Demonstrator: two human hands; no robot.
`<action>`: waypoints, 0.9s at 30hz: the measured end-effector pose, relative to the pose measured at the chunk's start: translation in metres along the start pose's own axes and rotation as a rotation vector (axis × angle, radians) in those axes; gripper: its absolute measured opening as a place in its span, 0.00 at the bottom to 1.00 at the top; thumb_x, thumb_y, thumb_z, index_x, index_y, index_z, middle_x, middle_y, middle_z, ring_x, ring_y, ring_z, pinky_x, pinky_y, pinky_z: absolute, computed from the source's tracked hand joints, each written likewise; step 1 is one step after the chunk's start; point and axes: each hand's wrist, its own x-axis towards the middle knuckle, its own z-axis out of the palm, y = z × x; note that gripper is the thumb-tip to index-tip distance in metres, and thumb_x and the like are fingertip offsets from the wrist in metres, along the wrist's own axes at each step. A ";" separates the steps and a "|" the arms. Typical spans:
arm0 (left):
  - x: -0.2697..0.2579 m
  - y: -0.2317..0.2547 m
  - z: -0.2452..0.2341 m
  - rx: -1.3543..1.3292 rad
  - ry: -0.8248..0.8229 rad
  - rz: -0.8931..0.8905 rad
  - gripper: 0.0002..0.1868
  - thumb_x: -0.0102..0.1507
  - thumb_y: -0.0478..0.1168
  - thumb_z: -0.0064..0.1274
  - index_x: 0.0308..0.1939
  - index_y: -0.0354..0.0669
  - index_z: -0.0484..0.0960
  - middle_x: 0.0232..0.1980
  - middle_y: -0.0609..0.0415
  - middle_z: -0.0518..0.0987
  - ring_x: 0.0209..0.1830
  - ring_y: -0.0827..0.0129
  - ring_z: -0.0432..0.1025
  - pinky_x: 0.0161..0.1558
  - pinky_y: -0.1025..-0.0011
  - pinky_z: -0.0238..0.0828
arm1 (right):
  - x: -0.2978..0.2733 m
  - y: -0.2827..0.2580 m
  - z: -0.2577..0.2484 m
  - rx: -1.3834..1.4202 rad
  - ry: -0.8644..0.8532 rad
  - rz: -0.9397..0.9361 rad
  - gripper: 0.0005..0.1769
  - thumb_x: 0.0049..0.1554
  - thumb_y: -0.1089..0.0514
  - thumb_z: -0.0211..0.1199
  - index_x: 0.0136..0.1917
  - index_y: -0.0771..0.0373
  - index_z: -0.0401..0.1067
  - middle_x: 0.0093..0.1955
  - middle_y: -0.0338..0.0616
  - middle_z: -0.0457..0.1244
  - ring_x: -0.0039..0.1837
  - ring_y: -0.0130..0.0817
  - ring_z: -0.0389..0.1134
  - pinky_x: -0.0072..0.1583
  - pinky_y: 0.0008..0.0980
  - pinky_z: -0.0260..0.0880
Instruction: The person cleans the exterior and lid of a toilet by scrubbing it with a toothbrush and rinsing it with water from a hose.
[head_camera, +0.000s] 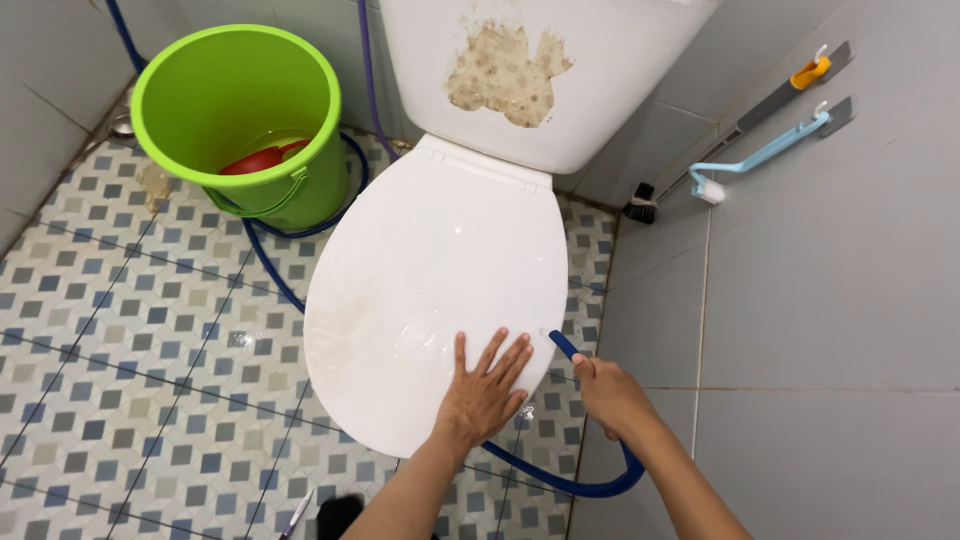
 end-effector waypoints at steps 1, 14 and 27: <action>0.001 0.001 0.000 -0.005 0.000 -0.008 0.35 0.70 0.60 0.17 0.80 0.58 0.35 0.83 0.67 0.30 0.82 0.64 0.22 0.73 0.30 0.22 | 0.003 0.001 -0.001 0.028 -0.006 -0.008 0.30 0.68 0.38 0.37 0.44 0.61 0.69 0.23 0.35 0.52 0.22 0.32 0.54 0.27 0.35 0.56; 0.054 -0.007 -0.015 -0.016 0.045 0.003 0.33 0.70 0.60 0.16 0.80 0.65 0.36 0.83 0.74 0.34 0.82 0.70 0.27 0.72 0.27 0.25 | 0.028 -0.037 -0.042 0.140 -0.029 0.048 0.29 0.67 0.39 0.43 0.68 0.57 0.72 0.21 0.35 0.47 0.21 0.31 0.48 0.27 0.34 0.49; 0.126 -0.037 -0.047 -0.075 0.024 0.022 0.34 0.70 0.63 0.21 0.80 0.67 0.40 0.83 0.73 0.41 0.82 0.75 0.33 0.77 0.41 0.23 | 0.046 -0.092 -0.083 0.082 0.006 0.055 0.31 0.68 0.39 0.42 0.66 0.60 0.74 0.20 0.34 0.49 0.20 0.29 0.50 0.26 0.30 0.53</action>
